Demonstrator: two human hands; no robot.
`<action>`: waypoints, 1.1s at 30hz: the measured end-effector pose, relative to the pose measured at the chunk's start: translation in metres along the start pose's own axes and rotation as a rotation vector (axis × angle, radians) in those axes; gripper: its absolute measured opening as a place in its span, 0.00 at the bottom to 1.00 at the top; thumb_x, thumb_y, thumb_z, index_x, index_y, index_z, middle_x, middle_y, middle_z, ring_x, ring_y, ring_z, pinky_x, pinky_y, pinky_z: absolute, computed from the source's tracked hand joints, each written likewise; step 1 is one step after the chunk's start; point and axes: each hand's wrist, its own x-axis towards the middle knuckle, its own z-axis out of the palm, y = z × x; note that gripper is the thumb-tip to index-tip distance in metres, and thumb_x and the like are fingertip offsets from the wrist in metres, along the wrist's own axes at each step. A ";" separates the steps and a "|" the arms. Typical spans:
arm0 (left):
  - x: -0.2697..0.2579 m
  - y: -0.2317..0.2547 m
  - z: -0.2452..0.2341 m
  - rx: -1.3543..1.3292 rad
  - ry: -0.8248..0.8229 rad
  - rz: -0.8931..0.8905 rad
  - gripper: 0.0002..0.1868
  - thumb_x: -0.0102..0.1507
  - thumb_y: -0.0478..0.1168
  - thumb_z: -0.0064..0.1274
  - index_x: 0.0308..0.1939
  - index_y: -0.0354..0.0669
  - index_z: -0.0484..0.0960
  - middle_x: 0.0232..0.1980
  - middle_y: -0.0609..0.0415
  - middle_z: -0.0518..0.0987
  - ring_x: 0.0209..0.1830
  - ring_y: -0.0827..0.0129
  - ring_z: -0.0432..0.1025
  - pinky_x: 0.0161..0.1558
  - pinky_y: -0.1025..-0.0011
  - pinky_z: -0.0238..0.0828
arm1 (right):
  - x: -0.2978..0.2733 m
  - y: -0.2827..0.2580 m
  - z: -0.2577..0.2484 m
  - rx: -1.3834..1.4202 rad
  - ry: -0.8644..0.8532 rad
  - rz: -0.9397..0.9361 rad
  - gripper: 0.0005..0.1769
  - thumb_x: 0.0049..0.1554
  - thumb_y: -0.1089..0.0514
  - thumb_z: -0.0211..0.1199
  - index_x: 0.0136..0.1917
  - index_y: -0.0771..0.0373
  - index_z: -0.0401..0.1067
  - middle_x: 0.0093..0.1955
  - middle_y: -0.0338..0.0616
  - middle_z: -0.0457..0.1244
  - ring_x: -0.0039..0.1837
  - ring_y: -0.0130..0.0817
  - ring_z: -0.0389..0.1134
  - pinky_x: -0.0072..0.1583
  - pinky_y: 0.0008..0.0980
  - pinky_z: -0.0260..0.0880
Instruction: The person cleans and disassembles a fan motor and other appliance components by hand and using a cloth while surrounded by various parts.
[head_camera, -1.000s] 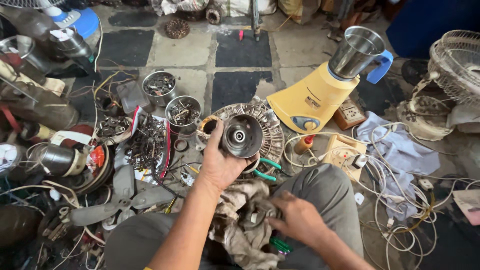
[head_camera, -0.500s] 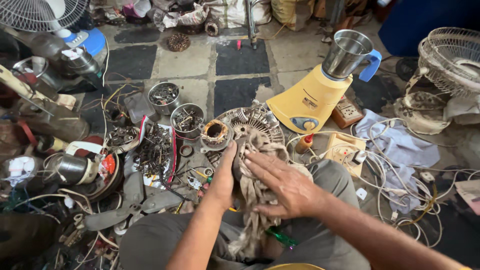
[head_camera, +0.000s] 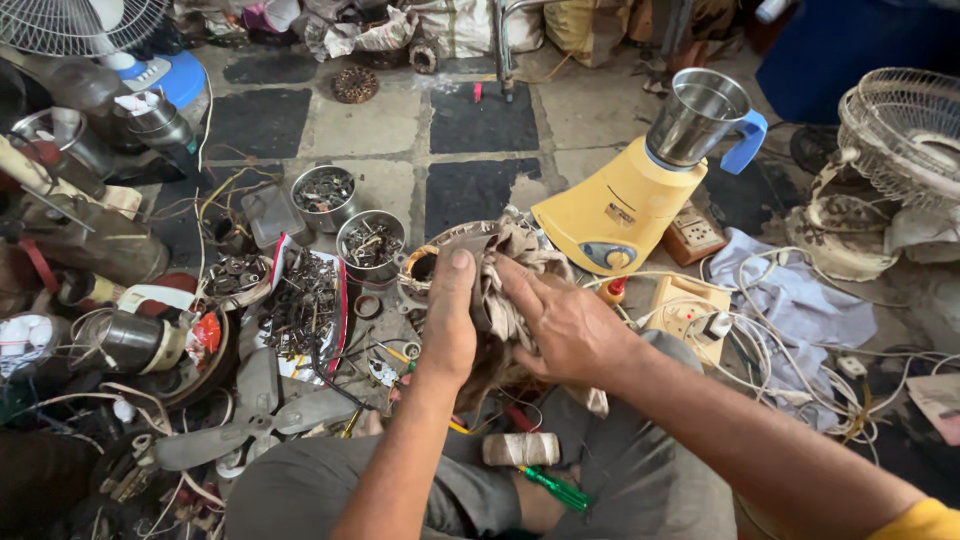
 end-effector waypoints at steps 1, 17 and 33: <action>0.000 0.003 0.001 0.077 0.007 0.022 0.26 0.73 0.56 0.41 0.63 0.39 0.73 0.58 0.52 0.76 0.59 0.68 0.69 0.64 0.69 0.65 | -0.003 0.000 0.006 0.049 -0.006 0.061 0.54 0.46 0.52 0.68 0.78 0.73 0.48 0.65 0.65 0.61 0.61 0.57 0.66 0.61 0.46 0.68; 0.019 0.029 -0.016 0.769 -0.357 0.724 0.39 0.68 0.61 0.55 0.73 0.41 0.63 0.67 0.38 0.68 0.68 0.46 0.68 0.71 0.58 0.66 | -0.005 0.000 0.019 1.750 0.310 0.702 0.23 0.45 0.62 0.57 0.56 0.62 0.74 0.49 0.43 0.70 0.51 0.35 0.72 0.55 0.33 0.73; 0.002 0.000 0.006 -0.019 -0.215 -0.039 0.21 0.69 0.44 0.51 0.65 0.40 0.78 0.58 0.51 0.80 0.58 0.70 0.74 0.63 0.72 0.70 | -0.032 0.030 0.068 1.675 0.284 0.425 0.09 0.64 0.65 0.60 0.57 0.68 0.75 0.51 0.45 0.70 0.52 0.37 0.72 0.56 0.37 0.74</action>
